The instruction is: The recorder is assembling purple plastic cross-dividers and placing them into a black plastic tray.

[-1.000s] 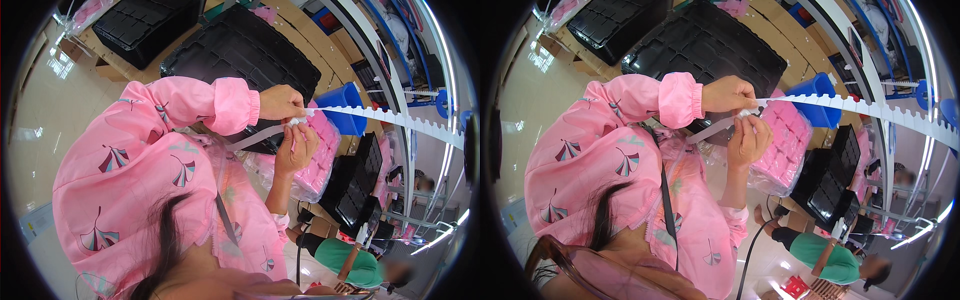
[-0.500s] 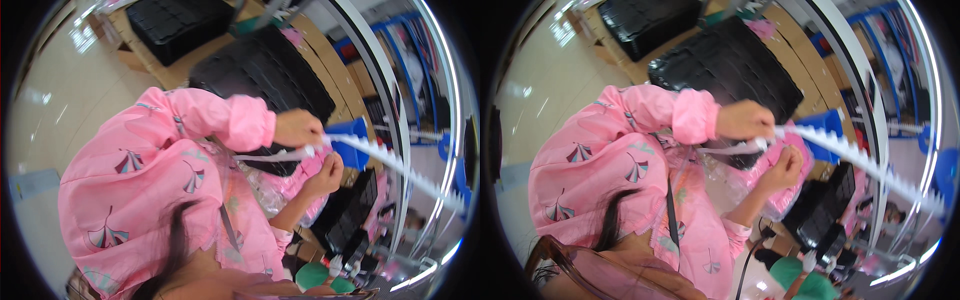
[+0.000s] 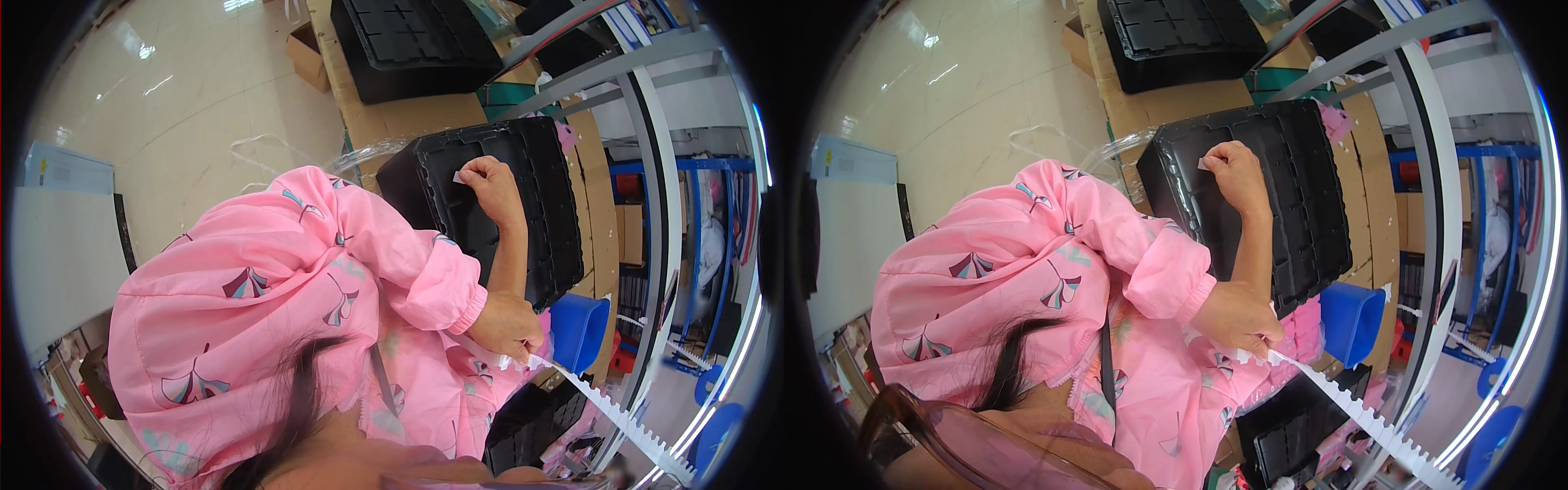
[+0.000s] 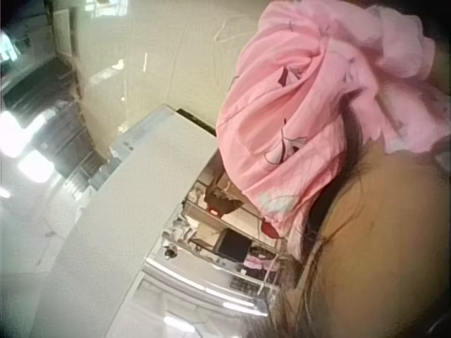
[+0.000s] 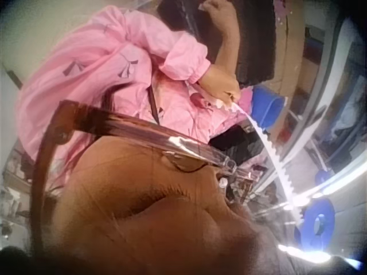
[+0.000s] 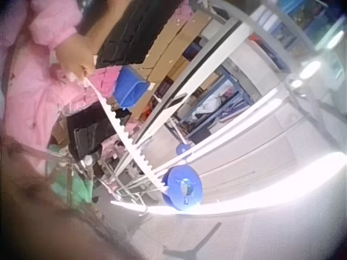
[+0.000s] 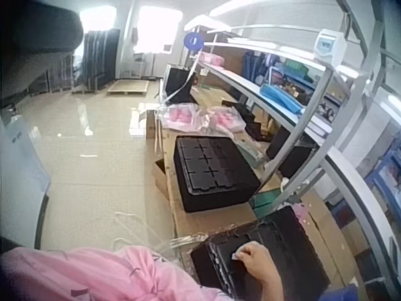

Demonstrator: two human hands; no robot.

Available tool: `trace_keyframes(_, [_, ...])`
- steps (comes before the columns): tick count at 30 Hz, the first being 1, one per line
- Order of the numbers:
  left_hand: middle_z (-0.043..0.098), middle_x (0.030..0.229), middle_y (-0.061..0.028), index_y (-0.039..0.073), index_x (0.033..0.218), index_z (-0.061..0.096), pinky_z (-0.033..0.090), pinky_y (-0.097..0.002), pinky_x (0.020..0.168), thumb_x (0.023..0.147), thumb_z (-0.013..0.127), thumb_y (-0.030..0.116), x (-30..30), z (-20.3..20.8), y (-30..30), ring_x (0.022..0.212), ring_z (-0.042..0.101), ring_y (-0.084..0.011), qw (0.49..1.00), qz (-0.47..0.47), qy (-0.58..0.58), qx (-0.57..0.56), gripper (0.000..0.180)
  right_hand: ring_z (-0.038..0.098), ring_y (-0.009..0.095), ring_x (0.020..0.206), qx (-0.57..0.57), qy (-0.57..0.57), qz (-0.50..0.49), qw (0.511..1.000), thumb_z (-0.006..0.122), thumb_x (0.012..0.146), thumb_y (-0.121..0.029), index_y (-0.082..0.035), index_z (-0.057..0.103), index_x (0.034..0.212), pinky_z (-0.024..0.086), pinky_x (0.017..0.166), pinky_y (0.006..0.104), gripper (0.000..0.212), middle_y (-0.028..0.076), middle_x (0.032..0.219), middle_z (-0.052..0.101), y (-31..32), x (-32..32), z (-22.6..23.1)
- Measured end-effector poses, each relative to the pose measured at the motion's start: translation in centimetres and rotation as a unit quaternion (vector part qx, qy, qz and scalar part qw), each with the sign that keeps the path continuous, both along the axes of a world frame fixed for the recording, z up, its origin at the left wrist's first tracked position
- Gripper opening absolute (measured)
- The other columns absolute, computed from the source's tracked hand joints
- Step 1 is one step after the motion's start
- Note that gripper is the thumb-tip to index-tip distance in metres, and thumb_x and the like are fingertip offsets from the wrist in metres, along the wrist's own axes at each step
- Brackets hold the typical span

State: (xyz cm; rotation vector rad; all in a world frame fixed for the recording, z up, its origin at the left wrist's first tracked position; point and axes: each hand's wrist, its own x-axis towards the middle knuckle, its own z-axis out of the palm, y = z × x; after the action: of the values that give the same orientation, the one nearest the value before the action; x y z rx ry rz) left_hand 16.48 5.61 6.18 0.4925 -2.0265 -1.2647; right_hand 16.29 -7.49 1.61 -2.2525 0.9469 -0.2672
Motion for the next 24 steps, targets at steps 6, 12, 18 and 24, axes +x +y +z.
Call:
trace_keyframes(6, [0.059, 0.074, -0.0086, 0.007, 0.082, 0.056, 0.041, -0.0366, 0.059, 0.082, 0.053, 0.027, 0.8, 0.2, -0.4, 0.071, 0.057, -0.0265, 1.0, 0.006, -0.008, 0.008, 0.021, 0.056, 0.021, 0.072, 0.006, 0.059, 0.048, 0.997, 0.061, 0.072, -0.007, 0.002, 0.062, 0.075, 0.043, 0.065, 0.0289, 0.01, 0.01, 0.078, 0.058, -0.2, 1.5, 0.1])
trace_keyframes(12, [0.062, 0.077, -0.0095, 0.007, 0.082, 0.063, 0.045, -0.0377, 0.062, 0.077, 0.058, 0.026, 1.0, 0.2, -0.7, 0.074, 0.06, -0.0271, 1.0, 0.018, 0.005, 0.012, 0.02, 0.056, 0.026, 0.08, -0.073, 0.136, 0.045, 0.987, 0.062, 0.071, -0.014, -0.004, 0.063, 0.072, 0.043, 0.07, 0.0348, 0.01, 0.01, 0.083, 0.057, 0.5, 2.6, 0.7])
trace_keyframes(18, [0.06, 0.073, -0.0111, 0.005, 0.08, 0.058, 0.041, -0.0377, 0.059, 0.08, 0.055, 0.025, 0.9, 0.1, -1.2, 0.07, 0.057, -0.0292, 0.999, 0.006, 0.034, 0.008, 0.021, 0.056, 0.027, 0.08, -0.147, 0.151, -0.005, 0.977, 0.065, 0.069, -0.018, -0.007, 0.062, 0.08, 0.044, 0.07, 0.0375, 0.016, 0.009, 0.087, 0.056, 1.8, 2.4, 0.3])
trace_keyframes(24, [0.06, 0.07, -0.0114, 0.003, 0.078, 0.062, 0.045, -0.034, 0.06, 0.075, 0.056, 0.022, 0.1, 0.5, -3.3, 0.068, 0.059, -0.0276, 0.997, -0.013, 0.068, 0.017, 0.02, 0.058, 0.021, 0.074, -0.215, -0.097, -0.166, 0.958, 0.066, 0.069, -0.011, -0.004, 0.06, 0.093, 0.046, 0.066, 0.0298, 0.025, 0.01, 0.087, 0.058, 2.0, -2.1, -0.9])
